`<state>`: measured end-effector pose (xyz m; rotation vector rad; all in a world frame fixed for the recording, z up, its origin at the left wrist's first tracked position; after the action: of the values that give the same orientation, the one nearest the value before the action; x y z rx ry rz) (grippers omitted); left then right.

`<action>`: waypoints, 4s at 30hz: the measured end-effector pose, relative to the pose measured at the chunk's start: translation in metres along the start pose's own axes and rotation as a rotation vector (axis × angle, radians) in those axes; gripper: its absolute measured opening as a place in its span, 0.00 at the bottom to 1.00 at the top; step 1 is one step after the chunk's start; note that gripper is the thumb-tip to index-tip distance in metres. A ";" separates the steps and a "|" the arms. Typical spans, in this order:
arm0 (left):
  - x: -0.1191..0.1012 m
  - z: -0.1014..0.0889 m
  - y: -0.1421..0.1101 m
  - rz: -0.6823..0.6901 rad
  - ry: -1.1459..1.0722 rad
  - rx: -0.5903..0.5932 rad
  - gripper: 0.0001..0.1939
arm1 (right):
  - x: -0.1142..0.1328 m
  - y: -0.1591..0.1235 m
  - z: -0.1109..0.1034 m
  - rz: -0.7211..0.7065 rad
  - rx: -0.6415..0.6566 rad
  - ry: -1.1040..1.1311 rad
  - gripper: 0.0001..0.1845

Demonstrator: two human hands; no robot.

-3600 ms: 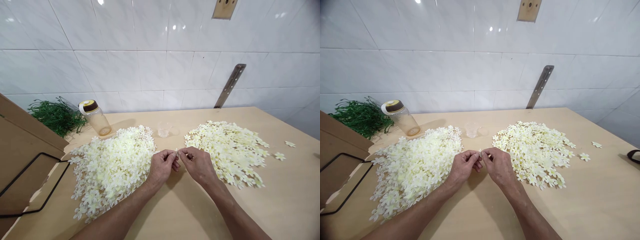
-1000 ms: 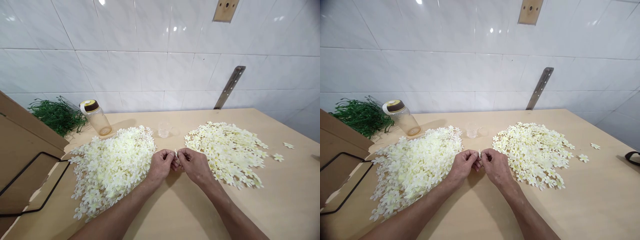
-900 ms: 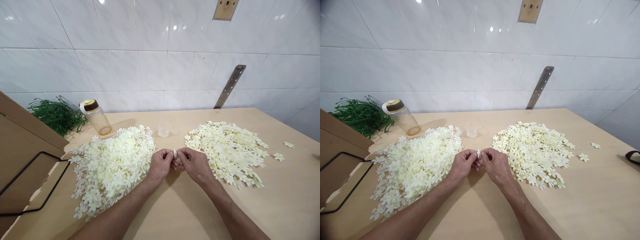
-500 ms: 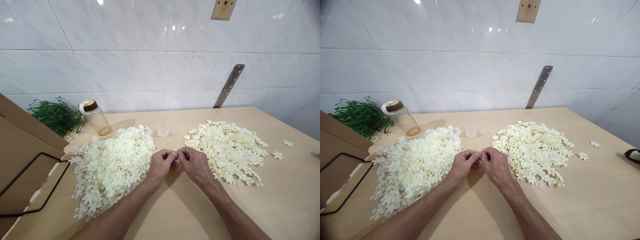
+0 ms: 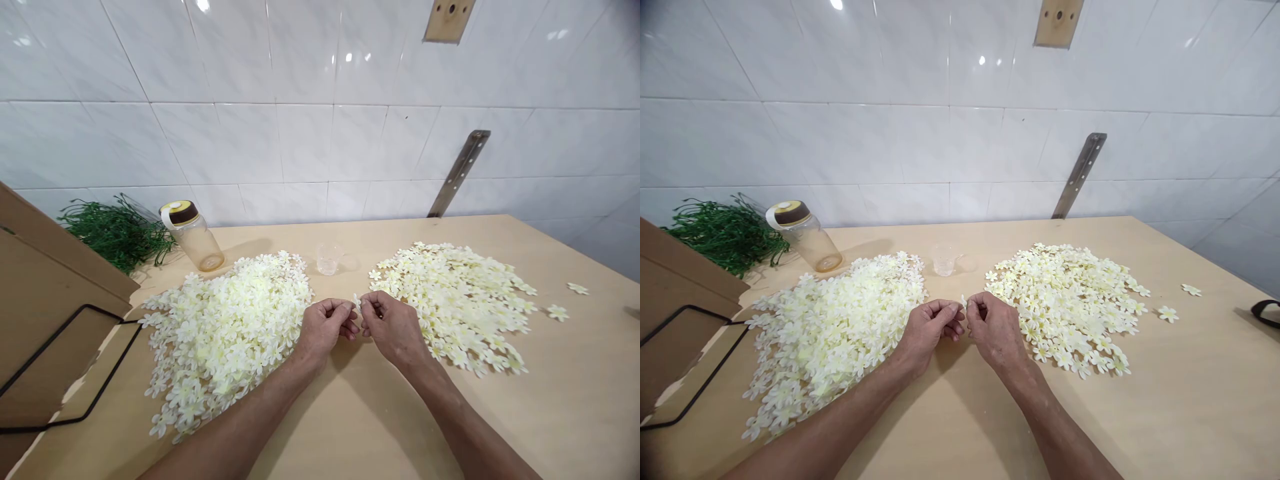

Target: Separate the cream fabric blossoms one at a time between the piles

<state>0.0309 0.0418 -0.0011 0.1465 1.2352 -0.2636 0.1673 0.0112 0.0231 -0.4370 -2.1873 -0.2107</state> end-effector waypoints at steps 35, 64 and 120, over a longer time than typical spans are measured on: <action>-0.005 0.001 0.003 -0.004 0.083 0.068 0.09 | 0.006 -0.003 0.001 0.141 0.545 0.559 0.24; 0.001 -0.006 0.005 0.080 0.148 0.031 0.17 | -0.003 0.001 0.003 0.125 0.454 0.474 0.26; 0.000 -0.009 0.001 0.258 0.349 -0.053 0.11 | -0.012 0.008 0.008 0.094 0.374 0.458 0.25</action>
<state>0.0233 0.0453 -0.0039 0.3130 1.5500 0.0220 0.1710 0.0185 0.0082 -0.2473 -1.7007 0.1400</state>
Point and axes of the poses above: each hand's wrist, its own y-axis towards the middle knuckle, its own z-axis out of the palm, x = y × z, the point moved 4 cm from there along y, towards the middle knuckle, and after that the axes turned 8 degrees about z, right-handed, at the moved point
